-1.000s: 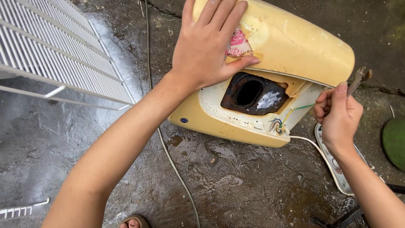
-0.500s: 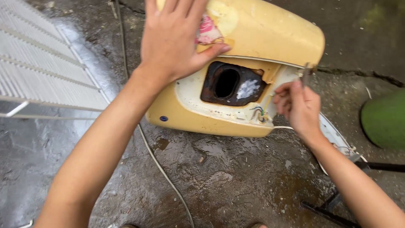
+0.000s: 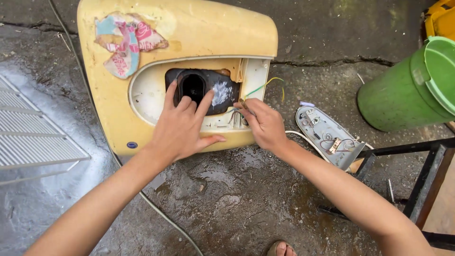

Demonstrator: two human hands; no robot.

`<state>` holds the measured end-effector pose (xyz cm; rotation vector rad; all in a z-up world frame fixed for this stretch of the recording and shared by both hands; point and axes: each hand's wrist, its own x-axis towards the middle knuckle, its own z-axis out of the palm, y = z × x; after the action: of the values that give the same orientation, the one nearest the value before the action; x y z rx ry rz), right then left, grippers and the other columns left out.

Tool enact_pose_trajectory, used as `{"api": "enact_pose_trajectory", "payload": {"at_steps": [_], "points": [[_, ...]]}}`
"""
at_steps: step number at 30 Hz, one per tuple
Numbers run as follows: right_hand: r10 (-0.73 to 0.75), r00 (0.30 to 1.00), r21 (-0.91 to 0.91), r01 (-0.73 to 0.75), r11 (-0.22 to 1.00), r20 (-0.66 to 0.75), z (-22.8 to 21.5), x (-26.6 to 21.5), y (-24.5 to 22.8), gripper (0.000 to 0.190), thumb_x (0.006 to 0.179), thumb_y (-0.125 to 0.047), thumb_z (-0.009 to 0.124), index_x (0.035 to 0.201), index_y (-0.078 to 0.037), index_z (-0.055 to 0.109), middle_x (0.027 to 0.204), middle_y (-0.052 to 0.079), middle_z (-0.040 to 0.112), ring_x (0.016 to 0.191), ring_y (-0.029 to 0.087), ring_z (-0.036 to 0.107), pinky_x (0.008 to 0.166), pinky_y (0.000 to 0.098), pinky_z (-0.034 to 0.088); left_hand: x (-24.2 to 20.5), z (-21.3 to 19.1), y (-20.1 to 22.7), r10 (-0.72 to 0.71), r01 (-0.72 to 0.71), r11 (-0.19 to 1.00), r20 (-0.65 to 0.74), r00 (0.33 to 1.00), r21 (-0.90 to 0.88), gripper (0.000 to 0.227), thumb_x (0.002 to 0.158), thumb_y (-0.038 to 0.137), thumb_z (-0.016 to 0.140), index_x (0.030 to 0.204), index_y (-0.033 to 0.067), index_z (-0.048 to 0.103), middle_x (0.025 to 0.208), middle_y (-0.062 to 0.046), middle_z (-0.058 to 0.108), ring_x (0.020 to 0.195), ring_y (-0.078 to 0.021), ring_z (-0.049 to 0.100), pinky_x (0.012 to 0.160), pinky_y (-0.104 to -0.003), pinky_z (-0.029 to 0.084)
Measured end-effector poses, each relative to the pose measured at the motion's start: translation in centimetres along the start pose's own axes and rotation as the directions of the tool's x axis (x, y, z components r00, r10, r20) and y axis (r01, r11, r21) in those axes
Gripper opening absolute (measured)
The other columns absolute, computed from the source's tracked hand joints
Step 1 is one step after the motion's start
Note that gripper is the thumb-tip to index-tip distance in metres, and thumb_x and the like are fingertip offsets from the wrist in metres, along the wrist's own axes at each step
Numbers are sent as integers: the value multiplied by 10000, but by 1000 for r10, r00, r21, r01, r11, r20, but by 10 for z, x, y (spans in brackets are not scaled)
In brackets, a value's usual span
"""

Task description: Removing mineral scale and deposits from a water heater element using a scraping tool

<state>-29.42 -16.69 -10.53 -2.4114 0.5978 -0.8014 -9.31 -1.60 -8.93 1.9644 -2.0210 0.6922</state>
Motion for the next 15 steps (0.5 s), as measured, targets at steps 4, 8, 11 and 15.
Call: {"api": "enact_pose_trajectory", "payload": {"at_steps": [4, 8, 11, 15], "points": [[-40, 999, 27, 40, 999, -4, -10, 13, -8, 268, 1075, -235, 512, 1166, -142, 746, 1017, 59, 751, 967, 270, 725, 891, 378, 568, 22, -24, -4, 49, -91, 993, 448, 893, 72, 1208, 595, 912, 707, 1577, 291, 376, 1077, -132, 747, 1188, -286, 645, 1218, -687, 78], [-87, 991, 35, 91, 995, -98, 0, 13, -1, 254, 1076, -230, 515, 1147, -128, 736, 952, 73, 741, 886, 287, 711, 801, 389, 579, 23, -22, -4, 42, -119, 986, 515, 856, 117, 1312, 550, 852, 786, 1620, 278, 289, 1069, -125, 722, 1164, -270, 643, 1237, -664, 9], [7, 992, 97, 5, 995, -128, -7, 11, -11, 312, 1093, -222, 442, 1195, -131, 723, 957, 74, 745, 872, 263, 705, 800, 384, 580, 40, -34, 0, 27, -118, 987, 601, 799, 113, 1215, 659, 911, 605, 1643, 311, 220, 1032, -124, 717, 1132, -265, 667, 1253, -629, -40], [240, 963, 248, -205, 947, -119, -35, 6, -53, 371, 1121, -206, 357, 1234, -52, 676, 969, 171, 741, 847, 323, 723, 757, 441, 603, 72, -38, -2, -34, -49, 995, 750, 660, 88, 1018, 821, 886, 448, 1648, 394, 119, 1069, -158, 705, 1142, -287, 685, 1251, -597, -83]]}}
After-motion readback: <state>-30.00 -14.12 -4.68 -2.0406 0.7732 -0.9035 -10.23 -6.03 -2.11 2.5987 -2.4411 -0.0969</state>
